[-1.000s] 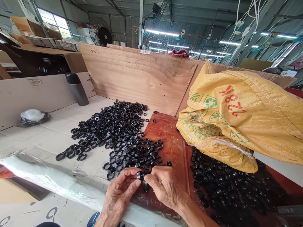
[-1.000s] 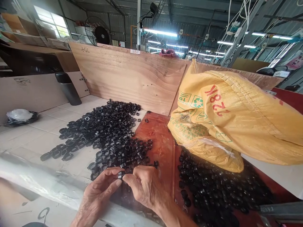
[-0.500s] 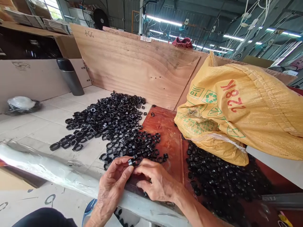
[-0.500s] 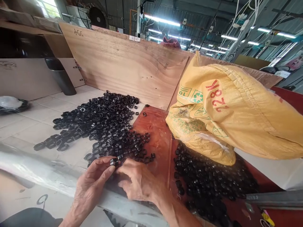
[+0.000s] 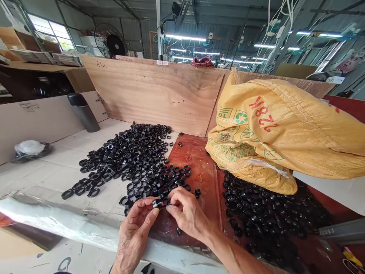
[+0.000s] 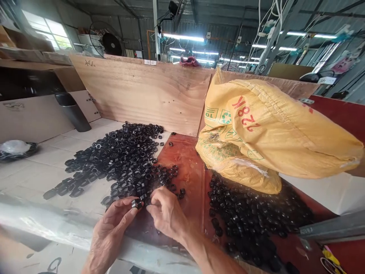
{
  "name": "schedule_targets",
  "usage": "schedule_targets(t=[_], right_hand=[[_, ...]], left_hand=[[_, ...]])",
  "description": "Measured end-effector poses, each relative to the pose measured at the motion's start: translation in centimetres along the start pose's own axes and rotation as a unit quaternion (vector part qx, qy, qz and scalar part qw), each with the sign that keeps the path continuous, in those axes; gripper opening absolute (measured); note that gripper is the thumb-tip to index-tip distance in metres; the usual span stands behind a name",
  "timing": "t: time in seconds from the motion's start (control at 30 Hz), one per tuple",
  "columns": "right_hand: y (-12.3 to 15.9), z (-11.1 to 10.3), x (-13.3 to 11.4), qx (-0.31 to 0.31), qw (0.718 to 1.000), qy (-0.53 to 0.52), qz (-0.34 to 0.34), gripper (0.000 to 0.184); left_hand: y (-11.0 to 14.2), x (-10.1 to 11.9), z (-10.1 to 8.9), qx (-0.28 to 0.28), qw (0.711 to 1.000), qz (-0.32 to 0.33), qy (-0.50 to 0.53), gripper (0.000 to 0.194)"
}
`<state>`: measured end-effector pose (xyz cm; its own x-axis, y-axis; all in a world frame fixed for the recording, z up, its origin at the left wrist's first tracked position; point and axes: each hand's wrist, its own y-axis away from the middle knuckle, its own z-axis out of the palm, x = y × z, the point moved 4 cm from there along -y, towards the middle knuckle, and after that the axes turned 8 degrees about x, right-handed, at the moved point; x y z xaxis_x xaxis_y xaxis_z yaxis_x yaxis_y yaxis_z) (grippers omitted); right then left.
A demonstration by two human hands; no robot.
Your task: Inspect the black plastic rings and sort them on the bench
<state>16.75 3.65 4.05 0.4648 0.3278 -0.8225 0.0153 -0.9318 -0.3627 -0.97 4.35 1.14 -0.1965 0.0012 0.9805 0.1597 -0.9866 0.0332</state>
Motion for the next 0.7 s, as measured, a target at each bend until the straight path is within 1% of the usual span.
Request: schedule_targets(t=[0.03,0.07,0.13,0.2,0.27,0.37,0.43,0.5,0.57,0.63,0.7], right_hand=[[-0.3,-0.5,0.0,0.016,0.999,-0.037,0.025,0.014],[-0.5,-0.8,-0.1,0.016,0.996,-0.07,0.05,0.014],[-0.6,-0.8,-0.2,-0.001,0.989,-0.119,0.091,0.013],[-0.6,-0.6,-0.4,-0.012,0.982,-0.146,0.117,0.021],[-0.5,-0.5,-0.6,-0.012,0.983,-0.141,0.116,0.024],[-0.5,-0.6,-1.2,-0.02,0.991,-0.109,0.071,0.019],[-0.5,-0.7,-1.5,-0.027,0.993,-0.104,0.046,0.022],[-0.4,-0.7,-1.3,-0.025,0.992,-0.112,0.058,0.027],[-0.2,-0.5,-0.7,-0.021,0.987,-0.125,0.096,0.029],[-0.1,-0.2,-0.2,-0.018,0.984,-0.132,0.119,0.025],[-0.1,-0.1,-0.2,-0.012,0.988,-0.117,0.1,0.015]], left_hand=[[0.0,-0.2,0.0,-0.009,1.0,0.002,-0.008,0.038],[-0.1,-0.4,0.0,-0.016,1.0,0.003,-0.014,0.038],[-0.2,-0.8,-0.1,-0.023,0.999,0.003,-0.024,0.039],[-0.3,-1.1,-0.1,-0.029,0.999,0.006,-0.025,0.039],[-0.4,-1.1,-0.1,-0.034,0.999,0.011,-0.019,0.039],[-0.4,-0.8,-0.1,-0.042,0.999,0.01,-0.019,0.037],[-0.4,-0.7,0.0,-0.05,0.998,0.005,-0.025,0.036],[-0.3,-0.6,0.0,-0.049,0.999,0.007,-0.022,0.036],[-0.3,-0.6,0.1,-0.052,0.998,0.007,-0.019,0.035],[-0.3,-0.4,0.2,-0.058,0.998,0.009,-0.019,0.034],[-0.3,-0.2,0.4,-0.067,0.997,0.013,-0.02,0.032]])
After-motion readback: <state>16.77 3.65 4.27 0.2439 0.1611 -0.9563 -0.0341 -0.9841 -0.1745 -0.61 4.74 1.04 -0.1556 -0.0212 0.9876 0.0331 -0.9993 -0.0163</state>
